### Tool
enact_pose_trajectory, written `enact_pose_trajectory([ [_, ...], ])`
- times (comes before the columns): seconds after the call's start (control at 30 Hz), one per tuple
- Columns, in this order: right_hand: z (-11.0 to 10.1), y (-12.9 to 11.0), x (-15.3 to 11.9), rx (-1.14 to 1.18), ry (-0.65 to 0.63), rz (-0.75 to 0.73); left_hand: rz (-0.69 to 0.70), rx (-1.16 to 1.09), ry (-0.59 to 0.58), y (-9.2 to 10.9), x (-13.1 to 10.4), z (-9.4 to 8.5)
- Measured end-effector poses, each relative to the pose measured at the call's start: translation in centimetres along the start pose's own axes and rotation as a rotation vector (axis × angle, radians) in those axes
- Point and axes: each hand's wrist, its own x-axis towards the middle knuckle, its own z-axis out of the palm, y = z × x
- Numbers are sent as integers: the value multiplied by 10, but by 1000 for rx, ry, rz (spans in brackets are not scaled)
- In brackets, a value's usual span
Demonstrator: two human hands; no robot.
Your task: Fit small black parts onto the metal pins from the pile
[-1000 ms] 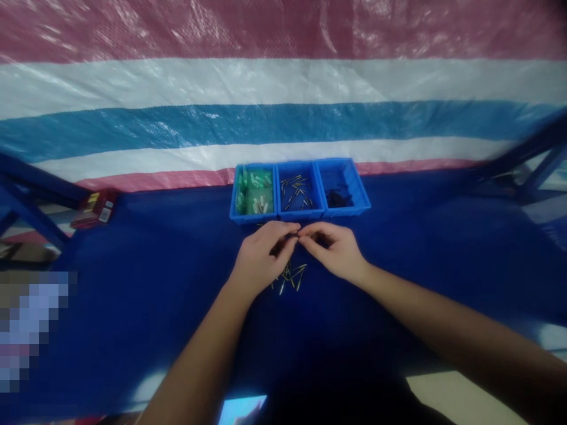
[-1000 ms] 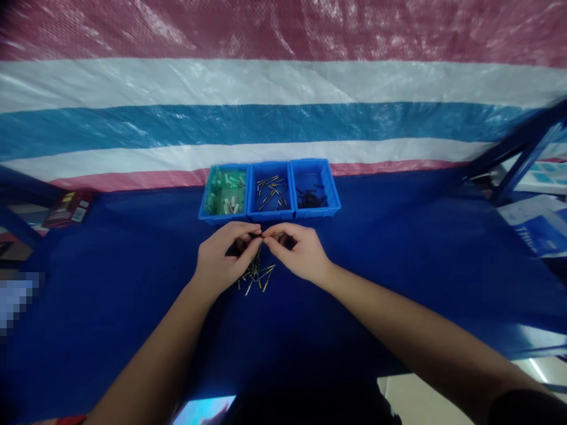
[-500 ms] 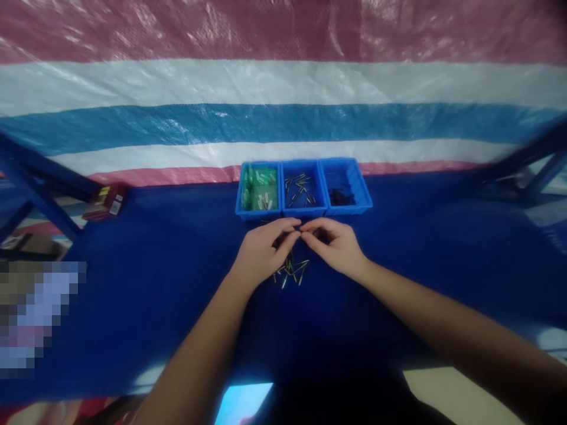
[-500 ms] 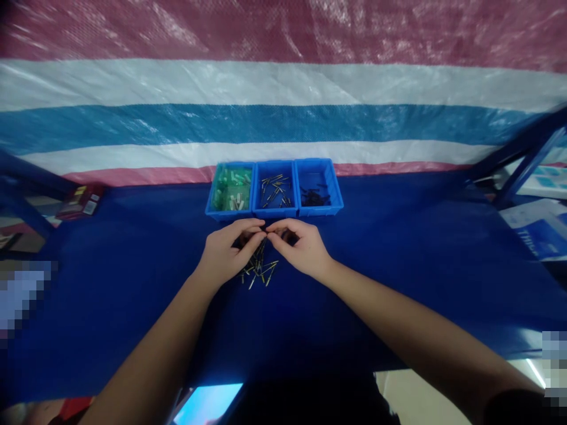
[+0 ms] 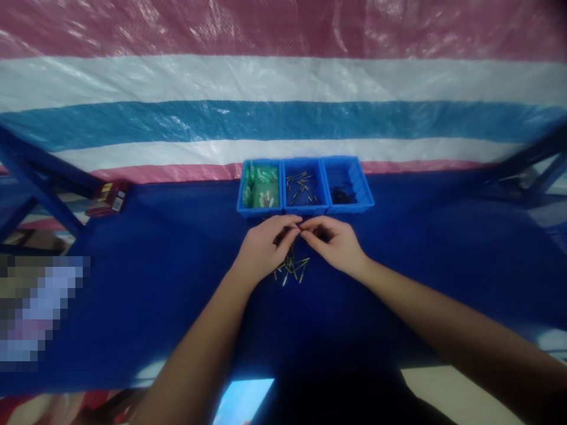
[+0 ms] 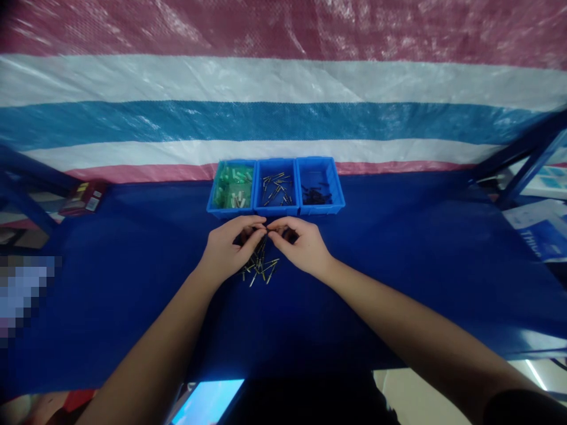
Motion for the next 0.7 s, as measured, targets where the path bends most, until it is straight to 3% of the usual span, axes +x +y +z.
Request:
enact_pose_trajectory([
  [0.4, -2, -1, -1, -32, -58, -53, 19, 28, -56, 1, 1, -2],
  [0.7, -3, -1, 0, -76, -33, -34, 1, -45, -72, 2, 1, -4],
])
